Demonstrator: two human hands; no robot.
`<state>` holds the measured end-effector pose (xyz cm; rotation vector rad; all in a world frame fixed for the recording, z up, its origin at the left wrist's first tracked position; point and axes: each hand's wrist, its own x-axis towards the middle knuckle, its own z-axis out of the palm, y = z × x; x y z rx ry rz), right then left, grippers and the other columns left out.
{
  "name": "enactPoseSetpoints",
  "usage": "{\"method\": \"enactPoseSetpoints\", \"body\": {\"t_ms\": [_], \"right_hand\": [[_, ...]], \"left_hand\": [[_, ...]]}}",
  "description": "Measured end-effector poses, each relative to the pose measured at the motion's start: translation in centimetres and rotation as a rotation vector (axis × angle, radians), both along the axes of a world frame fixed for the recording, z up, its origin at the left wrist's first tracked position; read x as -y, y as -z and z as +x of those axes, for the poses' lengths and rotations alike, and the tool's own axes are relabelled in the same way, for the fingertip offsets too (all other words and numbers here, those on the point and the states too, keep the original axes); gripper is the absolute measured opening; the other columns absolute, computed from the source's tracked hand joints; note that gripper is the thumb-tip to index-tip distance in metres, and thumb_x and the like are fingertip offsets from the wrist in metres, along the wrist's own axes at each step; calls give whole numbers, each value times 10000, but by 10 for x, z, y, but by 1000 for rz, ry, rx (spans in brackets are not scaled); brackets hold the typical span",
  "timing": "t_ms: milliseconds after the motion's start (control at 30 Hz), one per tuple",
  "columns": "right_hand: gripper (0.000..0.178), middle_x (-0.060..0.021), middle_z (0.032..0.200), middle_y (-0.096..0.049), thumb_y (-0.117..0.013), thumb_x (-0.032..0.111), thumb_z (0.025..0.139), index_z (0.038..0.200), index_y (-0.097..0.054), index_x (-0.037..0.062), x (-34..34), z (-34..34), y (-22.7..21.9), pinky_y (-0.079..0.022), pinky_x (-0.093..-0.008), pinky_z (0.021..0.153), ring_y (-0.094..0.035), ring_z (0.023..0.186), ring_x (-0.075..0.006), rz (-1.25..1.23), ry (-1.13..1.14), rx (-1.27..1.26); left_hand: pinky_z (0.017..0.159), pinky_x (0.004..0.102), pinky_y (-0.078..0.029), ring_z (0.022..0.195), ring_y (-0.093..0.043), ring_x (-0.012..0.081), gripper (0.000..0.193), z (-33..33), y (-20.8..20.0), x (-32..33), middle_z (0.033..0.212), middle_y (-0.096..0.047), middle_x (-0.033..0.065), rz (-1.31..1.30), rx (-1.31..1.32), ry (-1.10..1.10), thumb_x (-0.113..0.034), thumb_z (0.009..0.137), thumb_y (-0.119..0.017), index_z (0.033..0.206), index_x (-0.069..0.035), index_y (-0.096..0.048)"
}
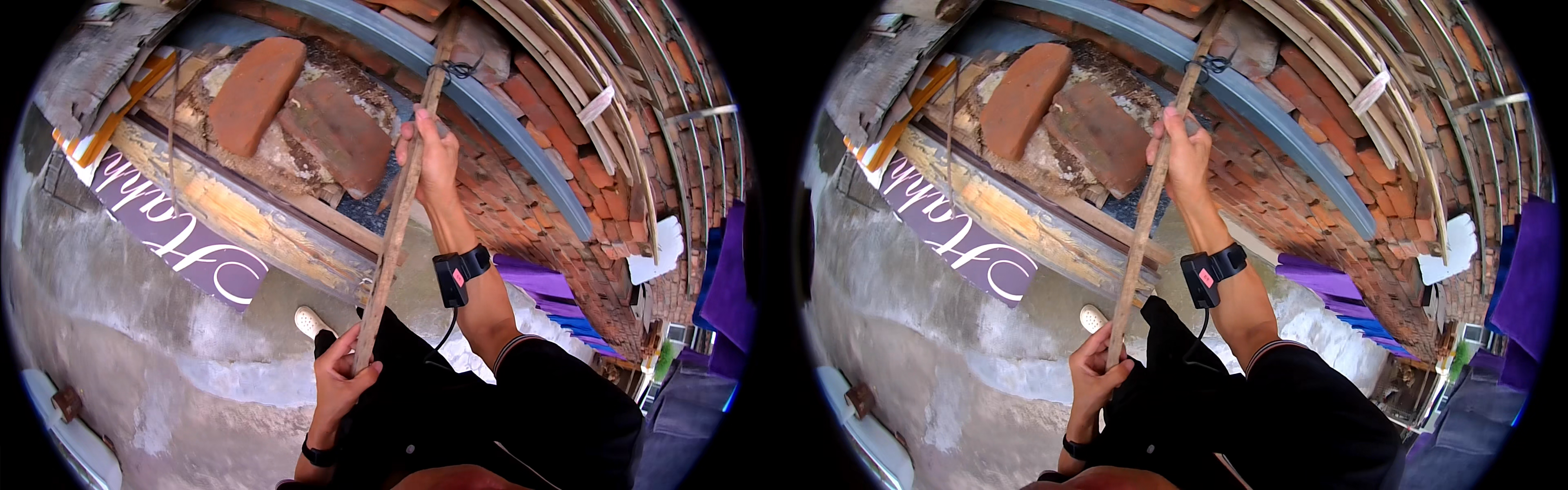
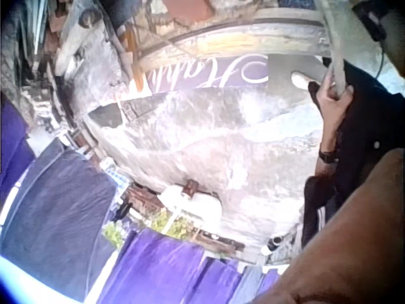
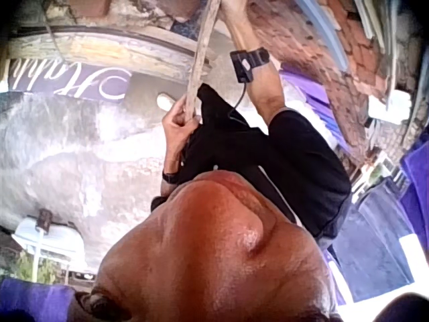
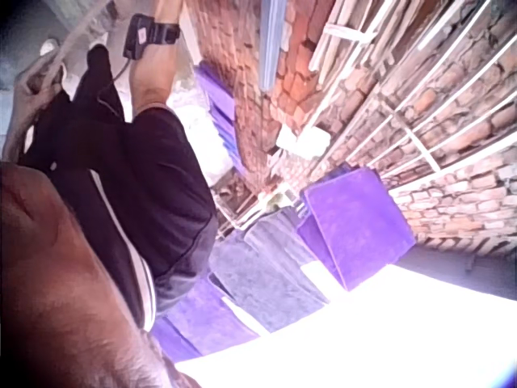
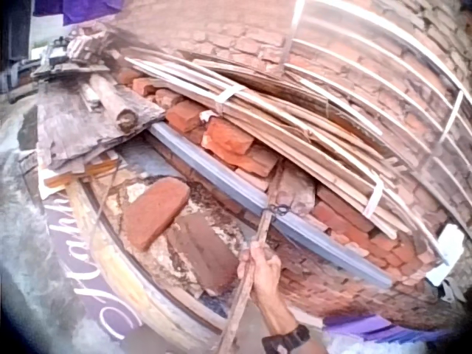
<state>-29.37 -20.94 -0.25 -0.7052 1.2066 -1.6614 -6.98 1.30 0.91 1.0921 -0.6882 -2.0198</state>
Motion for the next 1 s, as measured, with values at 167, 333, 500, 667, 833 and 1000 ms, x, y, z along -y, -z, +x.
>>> {"method": "enactPoseSetpoints", "body": {"t_ms": [167, 333, 500, 667, 833, 1000], "right_hand": [[199, -50, 702, -523, -556, 225, 907, 939, -521, 32, -2, -8, 5, -414, -258, 399, -506, 449, -142, -14, -63, 13], [284, -56, 719, -543, -550, 295, 912, 981, -514, 22, -3, -12, 3, -413, -255, 403, -536, 465, -148, 36, -94, -121], [385, -81, 794, -620, -503, 417, 916, 981, -523, 37, -6, -21, -15, -410, -237, 431, -570, 505, -138, 220, -175, -200], [351, -49, 707, -592, -511, 394, 917, 874, -544, 47, -3, -18, -14, -377, -225, 415, -568, 537, -115, 194, -210, -274], [304, -17, 684, -564, -534, 347, 907, 783, -546, 70, -7, -11, -14, -384, -235, 427, -555, 522, -108, 182, -92, -267], [278, -14, 678, -553, -536, 332, 910, 813, -544, 72, -18, -17, -21, -394, -240, 434, -558, 525, -114, 174, -173, -294]], "left_hand": [[626, 178, -421, 736, -527, 57, 600, -14, 8, -15, 891, -545, 19, -53, 20, -16, 107, 721, -634, 1290, 62, -449], [627, 166, -433, 751, -556, 46, 594, -1, 18, -10, 950, -549, 9, -112, -4, -12, 115, 733, -632, 1296, 30, -462], [510, 169, -359, 627, -483, 48, 585, 8, 2, 6, 818, -551, 36, -85, 32, 30, 94, 713, -618, 1277, 45, -469], [455, 168, -347, 569, -476, 46, 584, 9, -14, 4, 824, -561, 49, -65, 16, 21, 100, 712, -615, 1274, 44, -469], [457, 170, -356, 558, -470, 45, 590, 6, -22, -2, 818, -557, 49, -78, 34, 33, 110, 720, -603, 1286, 45, -449], [465, 167, -362, 554, -475, 42, 588, -6, -19, -18, 814, -554, 39, -90, 68, 63, 109, 731, -600, 1291, 45, -432]]}}
